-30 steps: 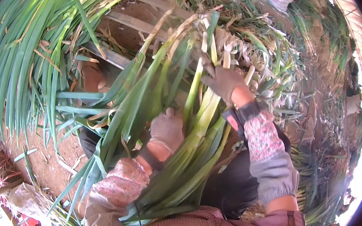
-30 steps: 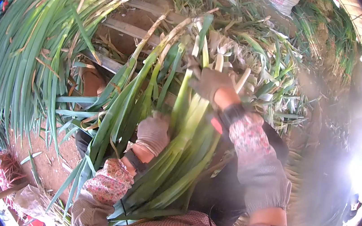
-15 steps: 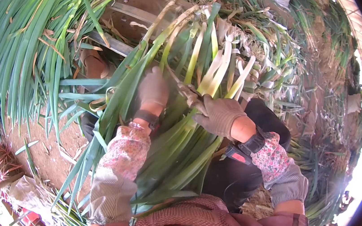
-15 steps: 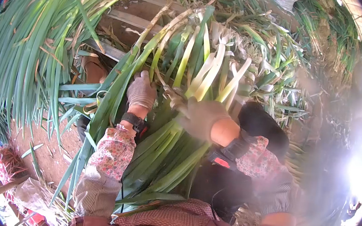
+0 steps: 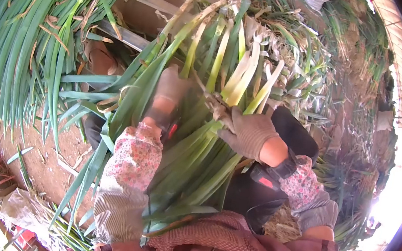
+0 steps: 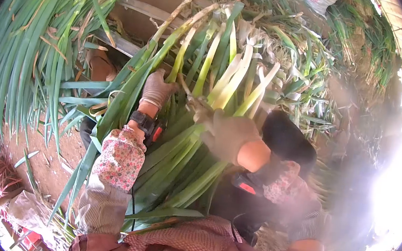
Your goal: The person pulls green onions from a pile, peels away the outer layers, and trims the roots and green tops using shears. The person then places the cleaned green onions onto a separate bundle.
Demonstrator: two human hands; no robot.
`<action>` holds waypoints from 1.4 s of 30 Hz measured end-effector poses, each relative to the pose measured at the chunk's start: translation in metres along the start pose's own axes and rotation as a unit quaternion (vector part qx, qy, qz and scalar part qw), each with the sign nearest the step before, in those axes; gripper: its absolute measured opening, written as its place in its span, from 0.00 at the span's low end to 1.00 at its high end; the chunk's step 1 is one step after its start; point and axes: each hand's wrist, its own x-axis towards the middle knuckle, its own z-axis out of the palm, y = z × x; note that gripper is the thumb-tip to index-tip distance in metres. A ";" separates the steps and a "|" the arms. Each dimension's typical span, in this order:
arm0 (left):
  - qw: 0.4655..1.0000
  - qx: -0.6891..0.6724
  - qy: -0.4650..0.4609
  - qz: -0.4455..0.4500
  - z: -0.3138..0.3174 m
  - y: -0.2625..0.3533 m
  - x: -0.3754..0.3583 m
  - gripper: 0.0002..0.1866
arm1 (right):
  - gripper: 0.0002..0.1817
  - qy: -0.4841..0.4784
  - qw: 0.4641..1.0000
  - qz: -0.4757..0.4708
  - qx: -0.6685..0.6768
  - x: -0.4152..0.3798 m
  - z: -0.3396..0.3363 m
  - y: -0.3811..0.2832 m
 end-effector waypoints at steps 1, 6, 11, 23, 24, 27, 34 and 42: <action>1.000 0.008 0.012 0.014 0.006 -0.004 0.002 0.27 | 0.24 0.014 1.000 0.012 0.002 0.001 0.002 0.000; 0.997 0.050 0.032 0.048 0.010 -0.013 0.003 0.25 | 0.25 0.000 0.998 0.063 0.004 0.018 0.001 0.007; 0.997 0.077 0.007 0.030 0.005 -0.006 -0.003 0.31 | 0.29 0.067 0.996 0.059 -0.018 0.046 -0.005 0.025; 0.996 0.061 -0.002 0.064 0.005 -0.005 -0.019 0.23 | 0.29 0.046 0.991 0.128 -0.017 0.119 -0.053 0.051; 0.996 0.055 -0.003 0.064 0.006 -0.007 -0.019 0.23 | 0.29 0.037 0.990 0.133 -0.025 0.128 -0.056 0.057; 0.997 0.048 -0.006 0.064 0.005 -0.006 -0.020 0.23 | 0.31 0.054 0.991 0.122 -0.024 0.151 -0.058 0.073; 0.989 0.136 -0.015 0.055 0.010 -0.005 -0.023 0.19 | 0.30 0.044 0.993 0.093 0.049 0.106 -0.046 0.051; 0.861 0.466 0.111 0.171 -0.012 0.056 -0.039 0.12 | 0.31 0.113 0.992 0.032 0.044 0.081 -0.004 0.051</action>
